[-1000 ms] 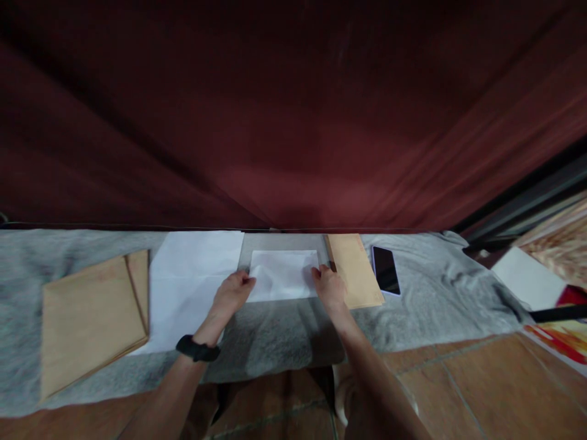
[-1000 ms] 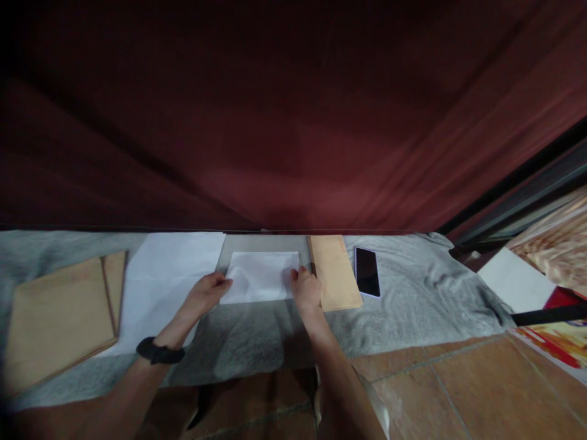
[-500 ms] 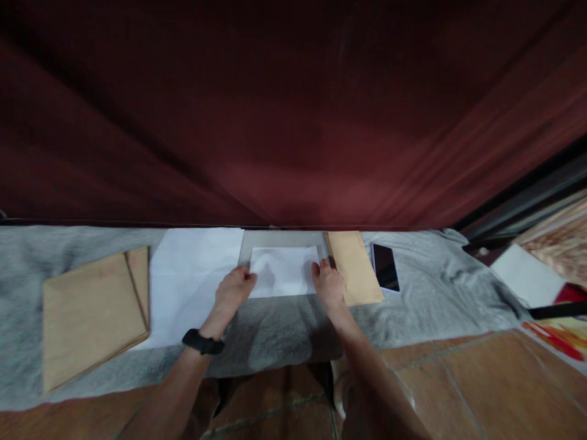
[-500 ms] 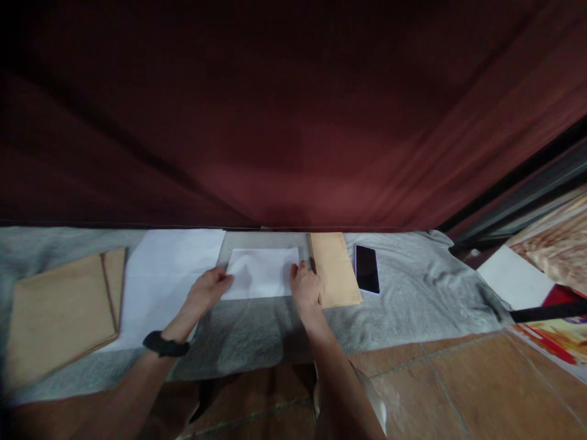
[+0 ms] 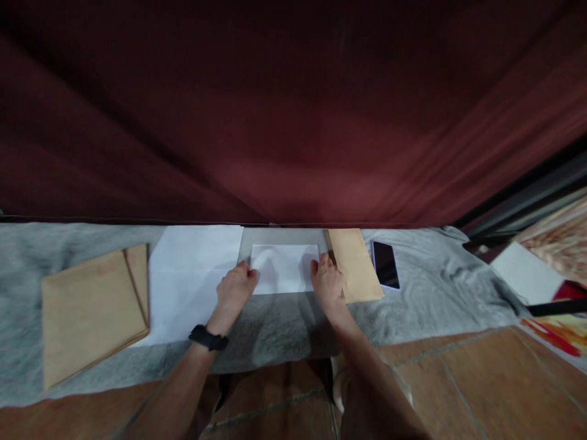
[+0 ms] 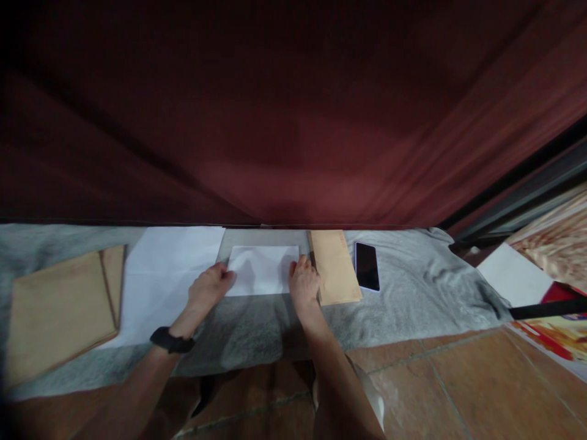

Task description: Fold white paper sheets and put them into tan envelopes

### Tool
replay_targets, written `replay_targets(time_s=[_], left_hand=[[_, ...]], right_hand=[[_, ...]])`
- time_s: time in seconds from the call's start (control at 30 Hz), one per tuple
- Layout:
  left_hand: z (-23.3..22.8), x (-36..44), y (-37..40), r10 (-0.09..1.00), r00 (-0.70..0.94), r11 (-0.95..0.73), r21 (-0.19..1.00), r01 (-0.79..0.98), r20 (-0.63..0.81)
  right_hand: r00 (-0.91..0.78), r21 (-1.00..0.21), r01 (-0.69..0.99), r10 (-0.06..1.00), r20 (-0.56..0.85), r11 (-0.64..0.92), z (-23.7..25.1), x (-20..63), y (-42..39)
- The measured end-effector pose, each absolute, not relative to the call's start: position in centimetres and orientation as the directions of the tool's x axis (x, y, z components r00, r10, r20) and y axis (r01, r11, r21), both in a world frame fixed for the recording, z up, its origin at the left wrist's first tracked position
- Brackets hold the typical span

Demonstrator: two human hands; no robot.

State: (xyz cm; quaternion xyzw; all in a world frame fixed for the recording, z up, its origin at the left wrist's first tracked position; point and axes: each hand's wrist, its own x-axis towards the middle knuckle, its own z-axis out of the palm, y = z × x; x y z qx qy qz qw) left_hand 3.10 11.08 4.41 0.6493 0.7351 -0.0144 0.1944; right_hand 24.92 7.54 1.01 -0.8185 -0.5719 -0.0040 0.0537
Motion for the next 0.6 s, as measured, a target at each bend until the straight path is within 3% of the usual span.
replay_targets(time_s=[0.1,0.37,0.6], left_hand=[[4.4,3.1,11.1,0.948,-0.085,0.160,0.229,0.960,-0.306],[4.7,3.2,11.1,0.946,-0.077,0.153,0.224,0.962,-0.315],[5.4,3.4,11.0,0.935,-0.094,0.163,0.181,0.970,-0.343]], right_hand=[[0.299,-0.101,0.953,0.943,0.147,-0.287,1.2,24.7,7.6],[-0.030,-0.276,0.955,0.964,0.264,0.105,-0.8,22.6,7.6],[-0.110,-0.261,0.943,0.936,0.335,0.204,-3.8,21.9,7.4]])
